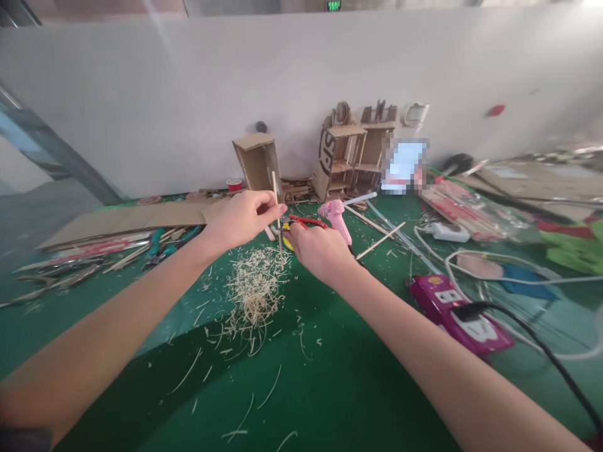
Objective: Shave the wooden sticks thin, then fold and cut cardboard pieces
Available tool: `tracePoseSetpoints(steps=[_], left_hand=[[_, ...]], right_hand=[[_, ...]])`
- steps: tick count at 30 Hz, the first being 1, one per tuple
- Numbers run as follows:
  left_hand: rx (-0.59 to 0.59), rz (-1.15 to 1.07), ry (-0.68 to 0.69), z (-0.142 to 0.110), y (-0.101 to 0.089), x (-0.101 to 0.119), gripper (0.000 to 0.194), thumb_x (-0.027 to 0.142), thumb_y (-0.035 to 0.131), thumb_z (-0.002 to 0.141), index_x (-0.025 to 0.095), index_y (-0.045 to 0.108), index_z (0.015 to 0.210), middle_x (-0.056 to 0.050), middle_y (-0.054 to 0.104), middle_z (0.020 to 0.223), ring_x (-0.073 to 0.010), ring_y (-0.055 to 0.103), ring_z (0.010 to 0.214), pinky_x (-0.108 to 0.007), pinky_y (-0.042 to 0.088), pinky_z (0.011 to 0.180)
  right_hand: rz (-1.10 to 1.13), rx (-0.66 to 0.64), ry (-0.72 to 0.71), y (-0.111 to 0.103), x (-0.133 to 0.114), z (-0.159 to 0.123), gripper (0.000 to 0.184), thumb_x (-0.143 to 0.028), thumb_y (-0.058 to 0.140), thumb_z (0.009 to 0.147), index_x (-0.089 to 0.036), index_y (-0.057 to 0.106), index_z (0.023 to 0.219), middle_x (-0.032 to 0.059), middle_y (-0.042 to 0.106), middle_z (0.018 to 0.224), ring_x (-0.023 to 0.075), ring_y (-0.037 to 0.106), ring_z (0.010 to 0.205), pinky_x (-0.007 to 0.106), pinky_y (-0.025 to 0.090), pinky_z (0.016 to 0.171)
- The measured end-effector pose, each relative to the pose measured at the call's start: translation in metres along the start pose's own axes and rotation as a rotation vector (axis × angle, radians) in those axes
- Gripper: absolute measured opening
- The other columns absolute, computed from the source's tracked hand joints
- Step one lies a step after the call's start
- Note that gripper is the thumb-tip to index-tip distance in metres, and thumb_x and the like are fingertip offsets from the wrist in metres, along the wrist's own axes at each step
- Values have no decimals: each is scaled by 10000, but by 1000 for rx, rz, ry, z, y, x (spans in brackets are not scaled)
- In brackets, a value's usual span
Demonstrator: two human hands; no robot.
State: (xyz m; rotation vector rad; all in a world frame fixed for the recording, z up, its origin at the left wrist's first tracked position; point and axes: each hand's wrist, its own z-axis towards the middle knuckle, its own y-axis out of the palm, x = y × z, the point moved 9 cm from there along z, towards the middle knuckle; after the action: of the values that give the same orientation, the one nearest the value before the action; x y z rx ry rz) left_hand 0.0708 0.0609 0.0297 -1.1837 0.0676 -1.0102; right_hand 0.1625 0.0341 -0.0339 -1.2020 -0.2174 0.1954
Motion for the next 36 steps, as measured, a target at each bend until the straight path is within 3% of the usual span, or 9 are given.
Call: tracePoseSetpoints(steps=[6, 12, 16, 23, 29, 36], left_hand=[[-9, 17, -13, -1, -2, 4, 299, 323, 496, 883, 177, 449, 626, 27, 434, 546, -79, 359, 500, -264, 270, 511], [-8, 16, 2, -2, -1, 5, 321, 343, 486, 885, 187, 413, 613, 30, 387, 537, -88, 332, 498, -272, 261, 506], [-9, -2, -5, -1, -1, 3, 332, 334, 492, 884, 188, 385, 606, 30, 387, 546, -86, 333, 501, -273, 262, 510], [-15, -4, -9, 0, -1, -4, 320, 345, 496, 880, 185, 411, 616, 28, 397, 548, -85, 334, 501, -274, 257, 510], [-46, -36, -19, 0, 1, -4, 296, 349, 481, 887, 186, 446, 641, 21, 408, 539, -83, 347, 479, -274, 243, 492], [-23, -5, -17, 0, 0, -9, 304, 360, 476, 887, 185, 465, 639, 17, 421, 528, -86, 352, 475, -277, 237, 491]], right_hand=[[84, -23, 2, 1, 1, 0, 435, -387, 236, 971, -152, 592, 886, 52, 605, 646, 141, 495, 559, 323, 291, 668], [216, -88, 49, 6, 3, -1, 412, -366, 235, 974, -151, 580, 903, 49, 589, 669, 127, 463, 541, 288, 252, 578], [260, -156, -2, 13, -11, -5, 423, -378, 259, 972, -157, 579, 805, 36, 562, 615, 117, 418, 490, 291, 225, 532], [33, -3, 29, -3, -7, -5, 436, -400, 237, 976, -160, 594, 901, 48, 603, 627, 129, 487, 517, 291, 241, 572], [-108, 93, 64, -4, 4, -3, 453, -402, 213, 981, -174, 598, 913, 83, 668, 711, 155, 539, 566, 294, 196, 548], [-51, 28, -34, 0, -2, 3, 466, -380, 193, 985, -152, 595, 926, 75, 646, 684, 142, 518, 561, 309, 246, 597]])
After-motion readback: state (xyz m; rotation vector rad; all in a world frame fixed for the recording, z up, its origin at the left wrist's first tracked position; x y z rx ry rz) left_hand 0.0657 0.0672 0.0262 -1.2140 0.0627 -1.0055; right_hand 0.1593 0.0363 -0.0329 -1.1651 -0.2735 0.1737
